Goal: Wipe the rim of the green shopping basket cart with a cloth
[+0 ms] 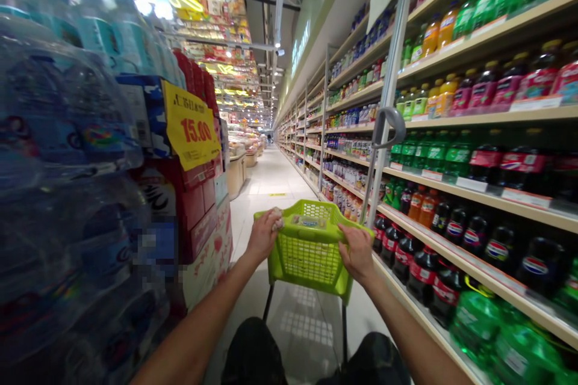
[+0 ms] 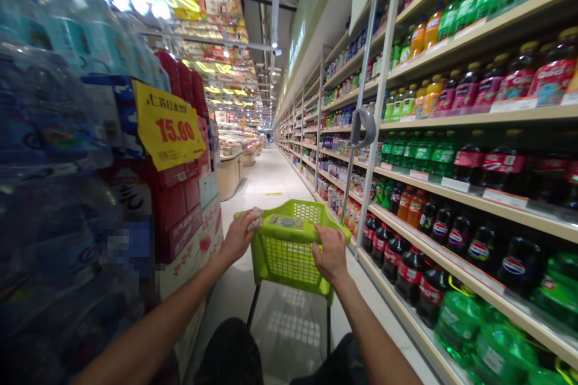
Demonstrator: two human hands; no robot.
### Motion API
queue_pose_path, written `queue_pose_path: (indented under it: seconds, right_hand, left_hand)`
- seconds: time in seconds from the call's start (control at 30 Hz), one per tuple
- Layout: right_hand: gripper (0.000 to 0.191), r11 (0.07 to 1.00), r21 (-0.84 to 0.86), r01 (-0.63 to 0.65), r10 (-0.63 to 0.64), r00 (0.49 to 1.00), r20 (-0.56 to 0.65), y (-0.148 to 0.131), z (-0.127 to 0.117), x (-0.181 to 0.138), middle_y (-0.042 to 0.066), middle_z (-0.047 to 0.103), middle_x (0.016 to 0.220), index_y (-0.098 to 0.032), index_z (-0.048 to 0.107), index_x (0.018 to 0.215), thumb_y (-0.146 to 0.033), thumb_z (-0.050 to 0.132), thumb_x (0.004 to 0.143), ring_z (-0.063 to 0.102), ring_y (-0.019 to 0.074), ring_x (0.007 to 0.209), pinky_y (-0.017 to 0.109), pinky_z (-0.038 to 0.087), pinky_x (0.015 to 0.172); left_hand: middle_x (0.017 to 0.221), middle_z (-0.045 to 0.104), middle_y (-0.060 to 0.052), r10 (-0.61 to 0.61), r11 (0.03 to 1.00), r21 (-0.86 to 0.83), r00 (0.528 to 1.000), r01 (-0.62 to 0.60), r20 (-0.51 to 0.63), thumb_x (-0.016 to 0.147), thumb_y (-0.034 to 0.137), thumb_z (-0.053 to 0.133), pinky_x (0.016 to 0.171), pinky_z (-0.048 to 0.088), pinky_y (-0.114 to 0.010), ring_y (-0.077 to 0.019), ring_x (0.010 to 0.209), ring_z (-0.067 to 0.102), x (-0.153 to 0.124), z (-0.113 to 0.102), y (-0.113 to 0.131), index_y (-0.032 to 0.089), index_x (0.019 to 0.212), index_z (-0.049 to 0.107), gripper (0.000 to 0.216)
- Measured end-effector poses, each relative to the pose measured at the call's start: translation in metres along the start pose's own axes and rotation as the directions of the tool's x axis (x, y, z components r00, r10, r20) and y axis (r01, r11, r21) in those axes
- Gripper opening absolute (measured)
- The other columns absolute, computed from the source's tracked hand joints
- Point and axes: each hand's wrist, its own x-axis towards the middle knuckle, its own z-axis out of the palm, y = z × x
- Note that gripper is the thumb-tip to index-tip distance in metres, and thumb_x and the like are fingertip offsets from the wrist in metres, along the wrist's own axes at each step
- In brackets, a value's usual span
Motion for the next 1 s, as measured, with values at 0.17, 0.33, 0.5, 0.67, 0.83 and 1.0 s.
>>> queue_pose_path:
  seconds: [0.17, 0.33, 0.5, 0.67, 0.83, 1.0]
  right_hand:
    - [0.038, 0.999, 0.049, 0.023, -0.022, 1.000, -0.013, 0.004, 0.000, 0.000, 0.006, 0.061, 0.100, -0.017, 0.051, 0.112, -0.026, 0.040, 0.076, 0.052, 0.0215, 0.095, 0.040, 0.031, 0.087]
    - [0.036, 0.996, 0.085, -0.017, 0.020, 0.999, -0.031, 0.013, -0.004, 0.001, 0.006, 0.063, 0.096, -0.017, 0.053, 0.109, -0.026, 0.038, 0.077, 0.054, 0.0205, 0.092, 0.037, 0.032, 0.085]
    - [0.034, 0.991, 0.124, -0.057, 0.066, 0.995, -0.068, 0.011, -0.003, 0.002, 0.004, 0.064, 0.093, -0.019, 0.052, 0.108, -0.027, 0.037, 0.078, 0.054, 0.0209, 0.091, 0.038, 0.031, 0.085]
    - [0.033, 0.992, 0.130, -0.008, 0.018, 0.997, -0.072, 0.012, -0.003, 0.000, 0.005, 0.062, 0.096, -0.019, 0.052, 0.107, -0.027, 0.039, 0.078, 0.054, 0.0214, 0.092, 0.039, 0.031, 0.085]
    - [0.033, 0.994, 0.112, 0.006, 0.006, 0.994, -0.106, 0.007, 0.001, -0.001, 0.005, 0.062, 0.095, -0.018, 0.052, 0.107, -0.027, 0.039, 0.078, 0.054, 0.0217, 0.091, 0.040, 0.030, 0.085]
    - [0.033, 0.994, 0.105, 0.026, -0.014, 0.994, -0.107, 0.002, 0.002, 0.000, 0.005, 0.061, 0.094, -0.018, 0.052, 0.108, -0.026, 0.039, 0.078, 0.053, 0.0218, 0.090, 0.040, 0.030, 0.084]
  left_hand:
    - [0.119, 0.050, -0.008, 0.083, 0.991, -0.100, 0.996, -0.085, -0.029, 0.081, 0.028, 0.044, 0.098, 0.035, -0.038, -0.0202, 0.114, 0.043, 0.005, 0.014, 0.020, 0.018, 0.107, 0.052, 0.029]
    - [0.110, 0.055, -0.007, -0.086, 0.995, -0.072, 0.987, 0.076, -0.138, 0.082, 0.017, 0.034, 0.096, 0.038, -0.038, -0.0190, 0.108, 0.048, 0.011, 0.002, -0.026, 0.018, 0.102, 0.054, 0.028]
    - [0.110, 0.057, -0.006, 0.017, 0.992, -0.124, 0.990, -0.034, -0.143, 0.082, 0.015, 0.033, 0.094, 0.039, -0.034, -0.0167, 0.106, 0.050, 0.008, 0.011, -0.006, 0.019, 0.101, 0.054, 0.028]
    - [0.113, 0.057, -0.010, 0.027, 0.997, -0.064, 0.996, -0.032, -0.079, 0.081, 0.020, 0.037, 0.093, 0.039, -0.042, -0.0210, 0.104, 0.052, 0.007, 0.014, 0.002, 0.015, 0.113, 0.047, 0.034]
    - [0.107, 0.060, -0.012, -0.190, 0.982, 0.004, 0.980, 0.190, -0.063, 0.078, 0.019, 0.042, 0.094, 0.035, -0.051, -0.0254, 0.104, 0.052, 0.016, 0.006, -0.015, 0.014, 0.101, 0.053, 0.026]
    - [0.110, 0.059, -0.008, 0.030, 0.973, -0.224, 0.997, -0.046, -0.075, 0.079, 0.011, 0.040, 0.093, 0.042, -0.039, -0.0182, 0.105, 0.053, 0.022, 0.036, 0.054, 0.017, 0.106, 0.052, 0.030]
